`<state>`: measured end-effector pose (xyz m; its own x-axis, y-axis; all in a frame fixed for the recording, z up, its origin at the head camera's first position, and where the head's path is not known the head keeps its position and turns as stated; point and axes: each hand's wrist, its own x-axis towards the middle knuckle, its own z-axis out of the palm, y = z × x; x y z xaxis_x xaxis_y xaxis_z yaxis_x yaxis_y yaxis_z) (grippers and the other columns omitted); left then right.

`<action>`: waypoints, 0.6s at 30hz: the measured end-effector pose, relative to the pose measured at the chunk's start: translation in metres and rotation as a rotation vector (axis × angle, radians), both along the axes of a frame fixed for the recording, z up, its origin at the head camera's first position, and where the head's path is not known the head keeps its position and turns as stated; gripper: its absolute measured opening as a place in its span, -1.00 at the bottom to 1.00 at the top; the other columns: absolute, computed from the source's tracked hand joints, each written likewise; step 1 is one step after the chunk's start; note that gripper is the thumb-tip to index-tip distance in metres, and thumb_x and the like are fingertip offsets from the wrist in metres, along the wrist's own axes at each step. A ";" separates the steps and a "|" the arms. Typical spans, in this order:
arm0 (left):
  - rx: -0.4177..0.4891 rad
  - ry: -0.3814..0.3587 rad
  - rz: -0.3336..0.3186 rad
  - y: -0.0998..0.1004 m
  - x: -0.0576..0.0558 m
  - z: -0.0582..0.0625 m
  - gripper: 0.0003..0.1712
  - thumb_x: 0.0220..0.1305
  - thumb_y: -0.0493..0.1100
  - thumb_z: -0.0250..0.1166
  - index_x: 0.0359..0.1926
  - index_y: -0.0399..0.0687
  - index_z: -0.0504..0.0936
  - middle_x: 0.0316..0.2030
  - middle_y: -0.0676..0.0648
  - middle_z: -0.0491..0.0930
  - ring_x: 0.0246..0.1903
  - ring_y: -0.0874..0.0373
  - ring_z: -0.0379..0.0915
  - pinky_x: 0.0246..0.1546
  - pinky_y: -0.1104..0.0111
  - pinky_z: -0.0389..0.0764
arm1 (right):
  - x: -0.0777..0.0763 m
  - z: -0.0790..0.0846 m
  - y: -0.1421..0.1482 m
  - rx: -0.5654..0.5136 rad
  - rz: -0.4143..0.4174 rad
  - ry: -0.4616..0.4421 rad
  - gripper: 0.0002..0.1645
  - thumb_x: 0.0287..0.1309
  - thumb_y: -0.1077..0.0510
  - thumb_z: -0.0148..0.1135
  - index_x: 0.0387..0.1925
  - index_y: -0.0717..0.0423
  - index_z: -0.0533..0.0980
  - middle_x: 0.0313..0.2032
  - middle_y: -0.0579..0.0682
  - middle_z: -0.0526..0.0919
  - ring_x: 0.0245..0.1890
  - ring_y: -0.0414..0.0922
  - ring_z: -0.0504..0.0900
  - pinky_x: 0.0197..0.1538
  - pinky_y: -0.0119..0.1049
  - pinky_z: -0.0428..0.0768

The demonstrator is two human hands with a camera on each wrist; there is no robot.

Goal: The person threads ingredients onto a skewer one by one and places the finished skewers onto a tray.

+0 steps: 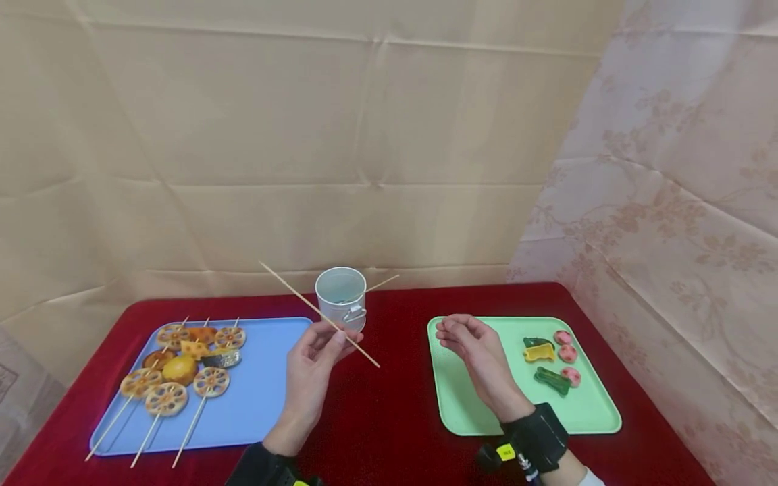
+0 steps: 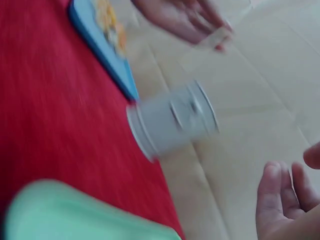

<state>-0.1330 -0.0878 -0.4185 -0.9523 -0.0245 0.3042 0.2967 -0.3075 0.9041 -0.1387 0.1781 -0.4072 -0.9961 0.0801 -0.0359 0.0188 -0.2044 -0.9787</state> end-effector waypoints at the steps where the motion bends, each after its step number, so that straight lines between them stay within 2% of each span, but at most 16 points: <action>1: -0.015 0.000 0.005 -0.002 0.000 -0.001 -0.79 0.48 -0.39 0.21 0.00 -0.52 0.48 -0.23 -0.15 0.75 -0.15 0.06 0.75 -0.04 0.21 0.69 | -0.001 0.002 0.008 0.047 -0.009 0.005 -0.75 0.44 0.23 0.24 -0.02 0.37 0.51 -0.17 0.06 0.72 -0.13 -0.08 0.71 0.02 -0.29 0.66; 4: -0.062 -0.003 0.023 -0.010 0.001 -0.002 -0.82 0.48 -0.39 0.22 -0.02 -0.47 0.53 -0.26 -0.13 0.74 -0.18 0.09 0.75 -0.08 0.24 0.71 | -0.005 0.008 0.033 0.227 -0.025 0.007 -0.66 0.44 0.15 0.27 -0.01 0.39 0.52 -0.19 0.05 0.71 -0.14 -0.10 0.71 0.00 -0.32 0.66; 7: -0.110 -0.010 0.044 -0.016 0.002 -0.004 -0.81 0.46 -0.40 0.23 -0.03 -0.51 0.54 -0.29 -0.11 0.73 -0.22 0.14 0.73 -0.13 0.27 0.72 | -0.009 0.014 0.060 0.450 -0.023 0.007 -0.58 0.44 0.06 0.28 0.03 0.38 0.55 -0.18 0.06 0.72 -0.16 -0.09 0.71 -0.03 -0.34 0.66; 12: -0.218 -0.066 0.079 -0.028 0.004 -0.004 -0.81 0.47 -0.34 0.26 -0.01 -0.43 0.60 -0.26 -0.22 0.70 -0.24 0.17 0.71 -0.17 0.32 0.71 | -0.014 0.018 0.102 0.862 -0.024 0.023 -0.52 0.46 -0.12 0.22 0.03 0.23 0.61 -0.17 0.08 0.73 -0.16 0.01 0.69 -0.11 -0.24 0.64; 15: -0.297 -0.108 0.090 -0.034 0.006 -0.004 -0.77 0.48 -0.28 0.27 0.03 -0.39 0.62 -0.20 -0.29 0.69 -0.23 0.16 0.70 -0.16 0.35 0.70 | -0.017 0.016 0.122 1.070 -0.029 0.012 -0.52 0.45 -0.13 0.21 0.03 0.20 0.61 -0.17 0.10 0.72 -0.20 0.02 0.63 -0.20 -0.19 0.57; 18: -0.348 -0.148 0.096 -0.040 0.007 -0.004 -0.74 0.48 -0.26 0.28 0.05 -0.36 0.64 -0.19 -0.28 0.68 -0.22 0.15 0.68 -0.16 0.36 0.69 | -0.020 0.012 0.137 1.198 -0.021 -0.037 -0.54 0.43 -0.07 0.24 0.02 0.27 0.60 -0.17 0.14 0.71 -0.25 0.00 0.57 -0.26 -0.19 0.53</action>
